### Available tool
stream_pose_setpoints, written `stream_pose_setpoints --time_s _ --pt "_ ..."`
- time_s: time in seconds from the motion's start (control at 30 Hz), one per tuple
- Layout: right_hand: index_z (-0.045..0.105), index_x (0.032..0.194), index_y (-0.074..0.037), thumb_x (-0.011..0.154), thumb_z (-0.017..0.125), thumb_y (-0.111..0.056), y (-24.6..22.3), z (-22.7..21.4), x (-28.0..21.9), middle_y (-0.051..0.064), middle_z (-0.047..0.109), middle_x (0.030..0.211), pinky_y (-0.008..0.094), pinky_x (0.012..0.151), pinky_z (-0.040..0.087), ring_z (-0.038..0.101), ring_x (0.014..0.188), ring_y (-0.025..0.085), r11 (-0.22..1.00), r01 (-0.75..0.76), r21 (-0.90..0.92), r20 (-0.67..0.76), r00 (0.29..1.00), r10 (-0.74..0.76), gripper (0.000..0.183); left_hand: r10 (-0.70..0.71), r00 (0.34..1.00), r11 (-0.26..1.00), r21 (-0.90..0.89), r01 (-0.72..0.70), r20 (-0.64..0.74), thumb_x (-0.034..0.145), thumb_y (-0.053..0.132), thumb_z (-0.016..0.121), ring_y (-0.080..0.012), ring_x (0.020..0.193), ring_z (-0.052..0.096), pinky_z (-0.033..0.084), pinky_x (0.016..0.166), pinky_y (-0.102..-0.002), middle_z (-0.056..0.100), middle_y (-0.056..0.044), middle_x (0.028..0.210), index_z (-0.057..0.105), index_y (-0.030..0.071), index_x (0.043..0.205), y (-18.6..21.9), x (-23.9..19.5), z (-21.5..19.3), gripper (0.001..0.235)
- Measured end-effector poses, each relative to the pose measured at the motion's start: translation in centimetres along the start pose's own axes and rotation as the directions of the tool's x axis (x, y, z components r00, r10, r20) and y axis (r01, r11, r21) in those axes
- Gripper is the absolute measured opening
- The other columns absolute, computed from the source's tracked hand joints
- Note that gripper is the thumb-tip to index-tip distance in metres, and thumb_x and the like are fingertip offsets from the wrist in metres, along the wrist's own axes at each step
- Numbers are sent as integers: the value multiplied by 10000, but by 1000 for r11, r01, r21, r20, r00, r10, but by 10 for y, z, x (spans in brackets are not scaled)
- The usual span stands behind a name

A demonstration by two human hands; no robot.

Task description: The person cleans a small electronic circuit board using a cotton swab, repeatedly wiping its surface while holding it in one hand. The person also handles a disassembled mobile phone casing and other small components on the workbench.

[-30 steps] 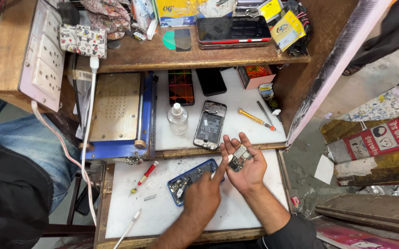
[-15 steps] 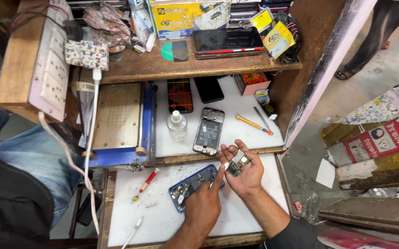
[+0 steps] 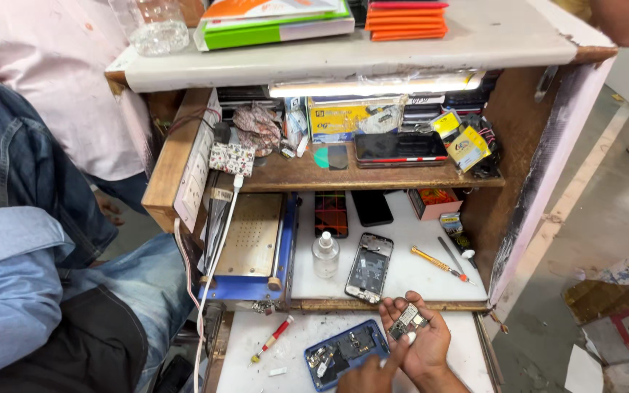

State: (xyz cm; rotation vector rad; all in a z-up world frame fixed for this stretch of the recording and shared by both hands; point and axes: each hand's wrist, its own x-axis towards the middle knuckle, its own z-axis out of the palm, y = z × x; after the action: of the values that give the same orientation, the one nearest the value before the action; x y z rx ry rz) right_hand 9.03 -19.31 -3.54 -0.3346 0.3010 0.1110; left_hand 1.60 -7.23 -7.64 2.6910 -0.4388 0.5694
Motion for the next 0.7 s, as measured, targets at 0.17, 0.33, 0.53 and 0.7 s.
stream_pose_setpoints --time_s 0.17,0.33,0.53,0.7 --pt "594 1036 -73 911 515 -224 -1 -10 2 111 612 903 500 1045 497 650 1004 314 1000 13 23 46 999 -14 212 48 995 990 132 -59 83 926 225 622 -325 704 762 629 581 -529 658 -128 710 552 367 1505 -4 -6 20 600" --pt "603 1015 -77 909 513 -232 1 -9 1 101 596 877 476 1002 509 634 941 287 1000 1 5 -1 1000 -1 208 -76 962 993 -71 98 263 928 181 613 -333 660 740 606 542 -509 650 -133 801 488 374 1537 -12 -7 15 651" --pt "593 1001 -75 902 496 -258 3 -4 -1 94 572 843 458 955 529 610 891 275 1000 -12 -27 89 996 14 230 -116 937 991 -25 132 330 972 166 570 -280 640 728 606 555 -463 590 -118 759 394 427 1580 0 -4 4 685" --pt "573 988 -84 882 503 -247 3 -4 -2 85 553 838 444 948 519 587 894 266 999 -25 -31 55 998 26 207 -149 881 979 -61 197 448 989 148 560 -298 608 712 596 543 -489 627 -130 809 409 425 1568 2 3 -11 660"
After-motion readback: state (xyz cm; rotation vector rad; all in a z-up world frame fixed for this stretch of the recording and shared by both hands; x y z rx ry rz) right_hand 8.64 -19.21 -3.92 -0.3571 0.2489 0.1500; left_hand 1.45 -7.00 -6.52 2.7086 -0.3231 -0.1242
